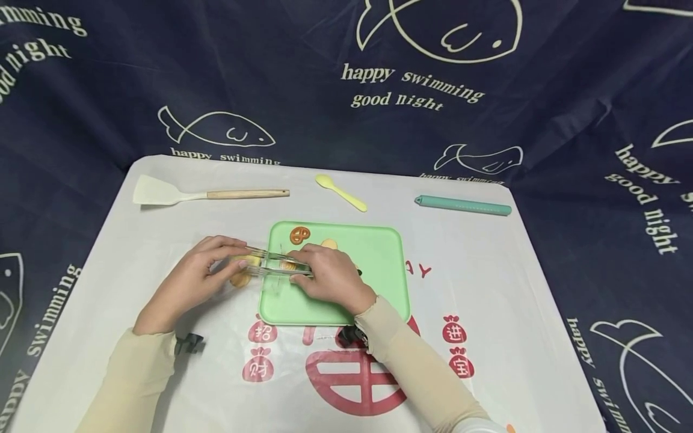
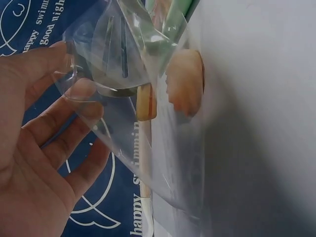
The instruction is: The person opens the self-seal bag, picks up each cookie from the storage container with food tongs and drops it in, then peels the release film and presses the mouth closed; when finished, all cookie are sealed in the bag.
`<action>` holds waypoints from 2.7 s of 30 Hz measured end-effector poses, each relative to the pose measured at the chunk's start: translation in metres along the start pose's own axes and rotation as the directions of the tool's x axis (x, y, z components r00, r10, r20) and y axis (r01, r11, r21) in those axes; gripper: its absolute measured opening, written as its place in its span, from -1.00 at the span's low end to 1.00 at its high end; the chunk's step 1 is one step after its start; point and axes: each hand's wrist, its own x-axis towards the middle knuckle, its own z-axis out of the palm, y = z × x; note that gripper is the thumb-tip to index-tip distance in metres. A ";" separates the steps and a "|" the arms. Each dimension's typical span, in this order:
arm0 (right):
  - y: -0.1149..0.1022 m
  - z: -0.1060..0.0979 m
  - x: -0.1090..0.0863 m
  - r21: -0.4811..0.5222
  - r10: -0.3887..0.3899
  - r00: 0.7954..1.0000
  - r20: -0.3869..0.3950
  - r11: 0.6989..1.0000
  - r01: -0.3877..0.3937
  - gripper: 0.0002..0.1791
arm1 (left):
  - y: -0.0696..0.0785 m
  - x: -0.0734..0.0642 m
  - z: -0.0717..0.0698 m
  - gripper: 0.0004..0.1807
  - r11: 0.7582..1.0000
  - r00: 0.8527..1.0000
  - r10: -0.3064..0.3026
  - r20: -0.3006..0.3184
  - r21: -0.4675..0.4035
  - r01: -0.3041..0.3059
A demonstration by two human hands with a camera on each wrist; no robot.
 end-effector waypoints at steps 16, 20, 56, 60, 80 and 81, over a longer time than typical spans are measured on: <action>0.040 -0.026 -0.057 0.096 0.092 0.990 -0.107 0.992 -0.082 -0.48 | -0.001 0.002 0.002 -0.78 1.000 1.000 -0.030 0.004 -0.001 0.030; 0.066 -0.037 -0.097 0.092 0.164 0.974 -0.158 0.984 -0.151 -0.47 | 0.000 0.002 0.004 -0.78 0.999 0.998 -0.054 0.010 0.004 0.054; 0.119 -0.060 -0.170 0.009 0.299 0.937 -0.180 0.953 -0.303 -0.36 | 0.007 0.005 0.007 -0.78 0.997 0.996 -0.081 0.034 0.007 0.081; 0.116 -0.060 -0.167 0.030 0.304 0.937 -0.173 0.953 -0.303 -0.34 | 0.007 0.005 0.006 -0.78 0.997 0.997 -0.071 0.030 0.003 0.071; 0.112 -0.056 -0.158 0.036 0.325 0.936 -0.135 0.946 -0.323 -0.37 | 0.008 0.004 0.007 -0.77 0.994 0.992 -0.113 0.057 -0.008 0.113; 0.112 -0.056 -0.158 0.035 0.324 0.936 -0.136 0.946 -0.323 -0.37 | 0.008 0.004 0.007 -0.77 0.994 0.992 -0.111 0.056 -0.009 0.112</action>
